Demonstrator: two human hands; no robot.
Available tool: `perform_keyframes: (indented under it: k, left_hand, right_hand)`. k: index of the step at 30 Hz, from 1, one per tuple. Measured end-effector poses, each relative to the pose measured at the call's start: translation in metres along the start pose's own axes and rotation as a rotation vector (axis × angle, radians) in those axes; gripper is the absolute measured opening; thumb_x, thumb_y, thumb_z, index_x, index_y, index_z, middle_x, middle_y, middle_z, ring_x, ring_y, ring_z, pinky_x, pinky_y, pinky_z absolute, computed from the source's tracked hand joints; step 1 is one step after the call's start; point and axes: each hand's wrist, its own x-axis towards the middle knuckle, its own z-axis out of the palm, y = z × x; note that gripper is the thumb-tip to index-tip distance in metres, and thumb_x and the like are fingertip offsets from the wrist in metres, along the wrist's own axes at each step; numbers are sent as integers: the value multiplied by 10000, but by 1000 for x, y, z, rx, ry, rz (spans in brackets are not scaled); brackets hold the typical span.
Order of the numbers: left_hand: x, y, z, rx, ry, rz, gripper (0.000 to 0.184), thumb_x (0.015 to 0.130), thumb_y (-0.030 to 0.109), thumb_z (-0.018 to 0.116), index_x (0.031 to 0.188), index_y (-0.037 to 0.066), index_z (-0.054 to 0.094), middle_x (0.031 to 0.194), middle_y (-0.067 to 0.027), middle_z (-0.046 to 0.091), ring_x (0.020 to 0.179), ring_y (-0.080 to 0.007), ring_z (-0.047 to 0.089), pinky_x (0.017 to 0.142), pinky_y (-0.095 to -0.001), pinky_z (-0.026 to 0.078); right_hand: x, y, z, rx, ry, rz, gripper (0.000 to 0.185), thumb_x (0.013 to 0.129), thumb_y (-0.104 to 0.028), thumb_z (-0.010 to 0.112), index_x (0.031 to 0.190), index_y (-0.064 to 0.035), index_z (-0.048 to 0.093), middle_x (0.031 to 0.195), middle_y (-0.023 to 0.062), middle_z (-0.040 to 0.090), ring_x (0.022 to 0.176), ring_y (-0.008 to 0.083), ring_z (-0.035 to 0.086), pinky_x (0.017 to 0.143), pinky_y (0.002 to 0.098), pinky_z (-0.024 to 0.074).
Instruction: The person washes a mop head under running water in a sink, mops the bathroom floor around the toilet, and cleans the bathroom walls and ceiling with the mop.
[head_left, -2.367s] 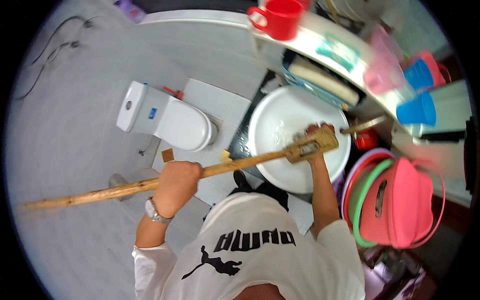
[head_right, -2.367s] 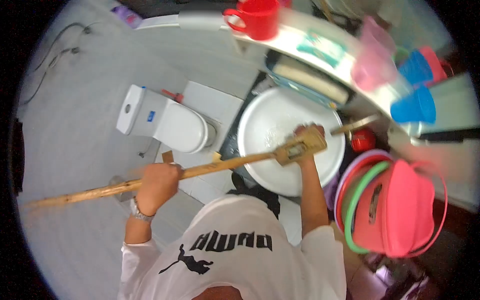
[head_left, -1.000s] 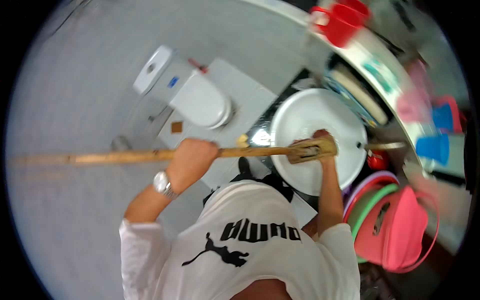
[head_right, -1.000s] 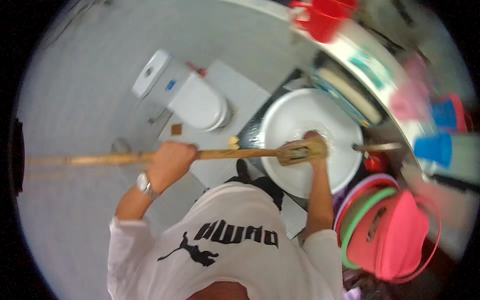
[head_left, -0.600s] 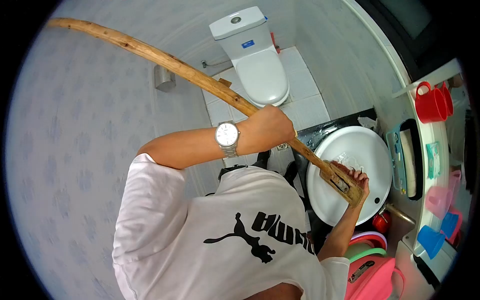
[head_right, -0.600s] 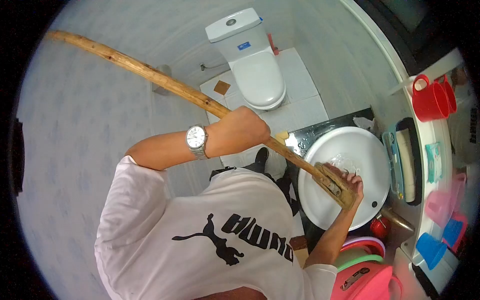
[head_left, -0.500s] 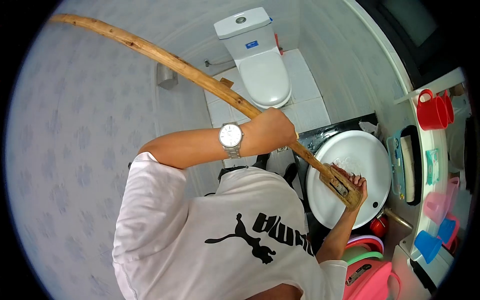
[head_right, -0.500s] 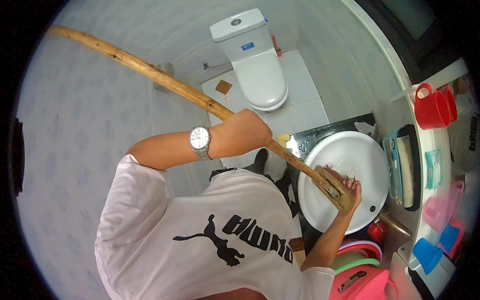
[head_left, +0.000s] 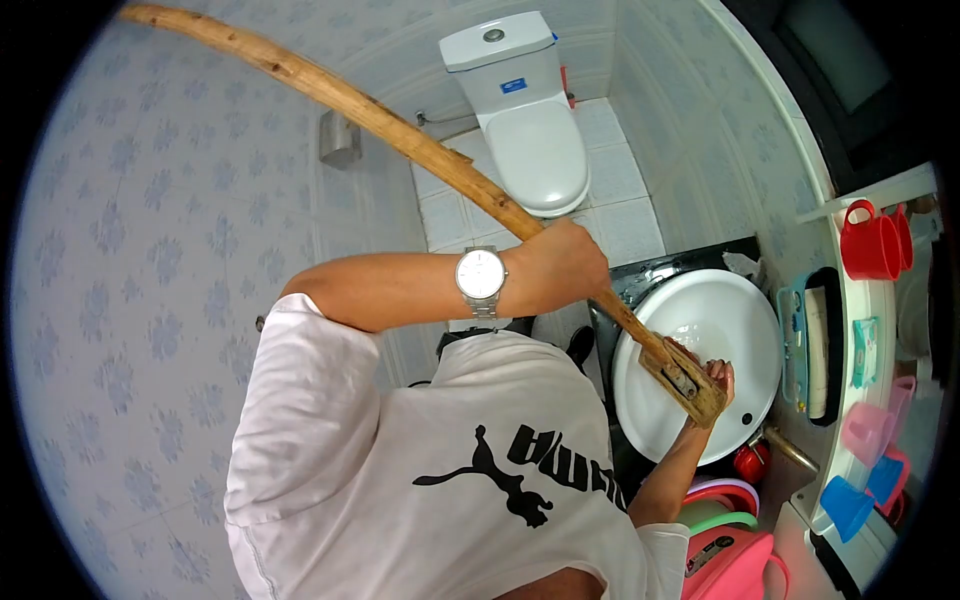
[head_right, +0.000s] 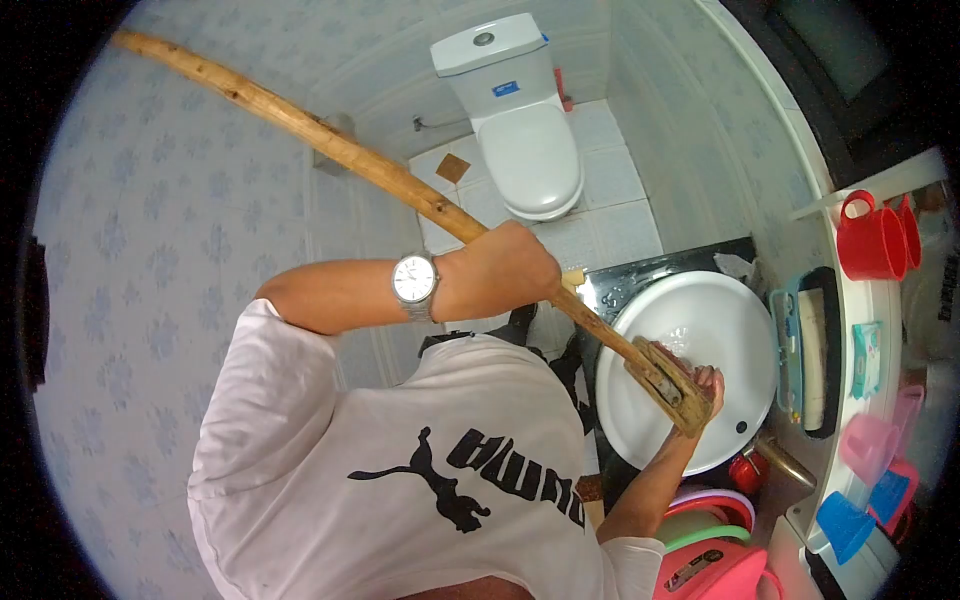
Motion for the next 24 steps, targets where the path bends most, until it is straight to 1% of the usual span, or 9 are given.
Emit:
perform_keyframes:
  k: [2, 4, 6, 8, 10, 13, 19, 23, 24]
  left_hand:
    - [6, -2, -3, -52, -49, 19, 37, 702, 88, 662, 682, 80, 632, 581, -71, 600, 543, -239, 616, 489, -342, 477]
    - [8, -4, 2, -116, -50, 10, 30, 727, 94, 634, 730, 68, 620, 603, -81, 610, 566, -258, 631, 505, -359, 490]
    - [2, -4, -5, -124, -39, 52, 40, 748, 96, 605, 759, 60, 593, 637, -87, 617, 603, -258, 643, 533, -361, 497]
    - [1, 6, -10, -24, -98, 32, 42, 752, 83, 590, 740, 63, 556, 644, -84, 603, 606, -256, 633, 549, -365, 492]
    - [-6, 13, -14, 33, -92, -26, 62, 757, 92, 590, 737, 78, 533, 652, -71, 583, 605, -246, 608, 565, -360, 470]
    - [-10, 13, -12, 201, 14, -20, 87, 723, 82, 602, 706, 104, 520, 615, -29, 543, 570, -189, 579, 531, -321, 435]
    - [-12, 4, -17, 289, 93, 41, 130, 738, 93, 618, 709, 113, 493, 599, -22, 494, 542, -184, 533, 530, -327, 414]
    - [-9, -4, -23, 225, 59, 72, 137, 731, 74, 621, 713, 101, 488, 586, -45, 504, 529, -219, 541, 514, -347, 418]
    - [-9, -5, -22, 182, -22, -6, 132, 720, 60, 619, 707, 90, 491, 577, -65, 515, 524, -241, 548, 508, -362, 424]
  right_hand:
    - [-9, -4, 33, 51, 151, 89, 226, 959, -243, 450, 814, -85, 521, 673, 35, 470, 681, 221, 507, 800, 404, 472]
    - [-15, -13, 58, 50, 195, 161, 280, 968, -293, 450, 1035, -44, 559, 740, 51, 520, 716, 249, 546, 839, 447, 475]
    - [-18, -15, 58, 103, 44, 126, 437, 965, -355, 465, 1225, -8, 514, 859, 81, 581, 793, 267, 574, 853, 457, 474]
    - [-8, -1, 6, 187, -63, 9, 534, 958, -417, 461, 1282, 6, 478, 993, 123, 614, 922, 278, 580, 900, 443, 460]
    - [-4, 16, -27, 183, -49, -43, 548, 954, -445, 445, 1274, -2, 482, 1084, 147, 602, 1012, 276, 562, 949, 428, 434]
    - [-24, 13, 9, 134, -263, -27, 510, 950, -427, 432, 1259, -28, 501, 1175, 149, 547, 1060, 252, 534, 989, 412, 399]
    - [-31, -3, 50, 80, -527, -165, 444, 942, -392, 406, 1229, -81, 539, 1357, 154, 438, 1155, 204, 478, 1071, 380, 329]
    - [-22, -6, 52, 136, -474, -186, 455, 938, -407, 418, 1228, -80, 542, 1367, 147, 442, 1172, 200, 475, 1073, 370, 331]
    - [-20, -4, 49, 160, -435, -178, 462, 937, -414, 424, 1230, -77, 541, 1360, 144, 449, 1173, 202, 478, 1069, 369, 336]
